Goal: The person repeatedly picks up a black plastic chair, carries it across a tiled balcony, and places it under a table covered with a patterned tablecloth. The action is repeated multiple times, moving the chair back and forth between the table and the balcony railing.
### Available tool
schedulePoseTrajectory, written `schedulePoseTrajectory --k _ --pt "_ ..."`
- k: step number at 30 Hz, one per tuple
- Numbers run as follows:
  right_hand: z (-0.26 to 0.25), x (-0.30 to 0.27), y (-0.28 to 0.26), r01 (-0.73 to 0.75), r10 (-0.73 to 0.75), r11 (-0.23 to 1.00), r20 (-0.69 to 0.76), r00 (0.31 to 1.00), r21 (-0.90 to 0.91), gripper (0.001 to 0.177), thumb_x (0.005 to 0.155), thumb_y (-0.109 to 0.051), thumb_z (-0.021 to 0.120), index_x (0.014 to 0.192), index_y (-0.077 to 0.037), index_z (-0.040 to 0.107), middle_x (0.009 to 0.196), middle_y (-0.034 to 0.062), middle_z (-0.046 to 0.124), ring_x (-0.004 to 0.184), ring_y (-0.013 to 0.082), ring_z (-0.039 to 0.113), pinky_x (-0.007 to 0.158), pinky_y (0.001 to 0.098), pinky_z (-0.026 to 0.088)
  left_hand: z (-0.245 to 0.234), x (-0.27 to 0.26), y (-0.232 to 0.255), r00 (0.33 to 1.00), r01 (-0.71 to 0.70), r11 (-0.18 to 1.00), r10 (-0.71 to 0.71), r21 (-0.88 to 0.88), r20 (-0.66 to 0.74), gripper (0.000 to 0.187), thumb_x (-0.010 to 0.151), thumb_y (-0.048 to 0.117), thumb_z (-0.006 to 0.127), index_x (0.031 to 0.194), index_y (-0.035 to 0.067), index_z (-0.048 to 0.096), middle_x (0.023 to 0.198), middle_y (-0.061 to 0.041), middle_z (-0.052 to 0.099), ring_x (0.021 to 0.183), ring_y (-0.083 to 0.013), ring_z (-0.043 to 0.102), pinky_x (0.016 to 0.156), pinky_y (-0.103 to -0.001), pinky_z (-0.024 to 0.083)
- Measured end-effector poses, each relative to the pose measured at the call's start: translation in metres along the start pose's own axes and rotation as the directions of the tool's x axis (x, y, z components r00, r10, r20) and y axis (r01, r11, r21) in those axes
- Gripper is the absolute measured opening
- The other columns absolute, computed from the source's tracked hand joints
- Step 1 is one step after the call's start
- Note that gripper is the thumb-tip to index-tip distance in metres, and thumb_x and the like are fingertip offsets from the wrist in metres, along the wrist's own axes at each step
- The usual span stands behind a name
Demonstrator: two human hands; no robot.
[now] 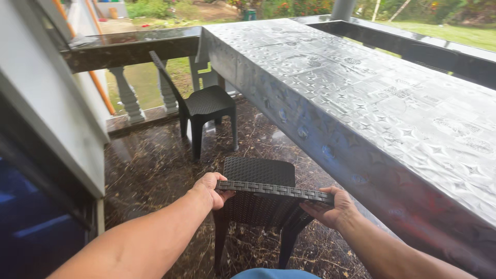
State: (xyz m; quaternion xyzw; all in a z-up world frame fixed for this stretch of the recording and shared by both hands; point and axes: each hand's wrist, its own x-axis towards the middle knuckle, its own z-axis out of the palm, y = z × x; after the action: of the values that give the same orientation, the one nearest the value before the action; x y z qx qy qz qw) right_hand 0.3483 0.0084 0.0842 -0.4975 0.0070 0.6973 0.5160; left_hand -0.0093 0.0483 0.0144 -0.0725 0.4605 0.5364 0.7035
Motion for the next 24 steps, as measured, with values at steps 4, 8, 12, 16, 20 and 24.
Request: schedulePoseTrajectory --k 4,8,12,16,20,24 --pt "0.016 0.02 -0.008 0.022 -0.021 0.999 -0.044 0.999 0.029 0.025 0.091 -0.011 0.055 0.108 0.006 0.051 0.11 0.0242 0.061 0.108 0.041 0.065 0.105 0.0622 0.052 0.031 0.026 0.022 0.999 0.033 0.997 -0.033 0.069 0.001 0.016 0.083 0.001 0.061 0.096 -0.007 0.055 0.105 -0.021 0.064 0.091 -0.0403 0.071 0.093 -0.055 0.062" --pt "0.04 0.039 -0.023 0.06 -0.058 0.998 -0.065 0.996 0.017 0.022 0.09 -0.01 0.056 0.106 0.004 0.052 0.107 0.0234 0.062 0.106 0.0388 0.066 0.105 0.0617 0.053 0.055 0.05 0.039 0.998 0.062 0.996 -0.063 0.071 0.014 0.015 0.084 0.0 0.061 0.096 -0.007 0.056 0.105 -0.021 0.066 0.091 -0.0389 0.072 0.095 -0.055 0.062" --pt "0.056 0.06 -0.037 0.049 -0.047 0.998 -0.054 0.997 0.042 0.026 0.09 -0.012 0.055 0.107 0.007 0.054 0.108 0.0248 0.064 0.105 0.0379 0.065 0.106 0.0609 0.052 0.07 0.078 0.049 0.999 0.051 0.995 -0.051 0.084 -0.005 0.012 0.087 0.001 0.063 0.095 -0.004 0.055 0.103 -0.018 0.064 0.092 -0.0354 0.07 0.096 -0.052 0.064" --pt "0.069 0.077 -0.041 0.088 -0.087 0.996 -0.042 0.995 0.031 0.024 0.089 -0.011 0.054 0.107 0.005 0.056 0.109 0.0225 0.065 0.106 0.0381 0.066 0.106 0.062 0.052 0.09 0.104 0.071 0.993 0.1 0.985 -0.107 0.139 0.05 0.012 0.086 0.002 0.059 0.095 -0.006 0.056 0.1 -0.019 0.064 0.09 -0.0364 0.07 0.094 -0.054 0.062" --pt "0.079 0.092 -0.032 0.12 -0.115 0.99 -0.072 0.991 0.074 0.025 0.088 -0.011 0.054 0.108 0.004 0.057 0.108 0.0223 0.066 0.107 0.0386 0.066 0.106 0.0621 0.05 0.103 0.131 0.092 0.986 0.145 0.972 -0.157 0.185 0.054 0.01 0.086 0.001 0.059 0.093 -0.005 0.056 0.099 -0.018 0.065 0.09 -0.0361 0.07 0.093 -0.054 0.062" --pt "0.094 0.1 -0.014 0.175 -0.145 0.966 -0.163 0.976 0.191 0.023 0.088 -0.011 0.056 0.106 0.003 0.056 0.108 0.0212 0.065 0.106 0.0376 0.064 0.104 0.0623 0.052 0.124 0.156 0.118 0.978 0.159 0.955 -0.186 0.251 0.091 0.009 0.086 0.0 0.06 0.092 -0.005 0.057 0.1 -0.017 0.065 0.09 -0.0349 0.07 0.092 -0.056 0.063"
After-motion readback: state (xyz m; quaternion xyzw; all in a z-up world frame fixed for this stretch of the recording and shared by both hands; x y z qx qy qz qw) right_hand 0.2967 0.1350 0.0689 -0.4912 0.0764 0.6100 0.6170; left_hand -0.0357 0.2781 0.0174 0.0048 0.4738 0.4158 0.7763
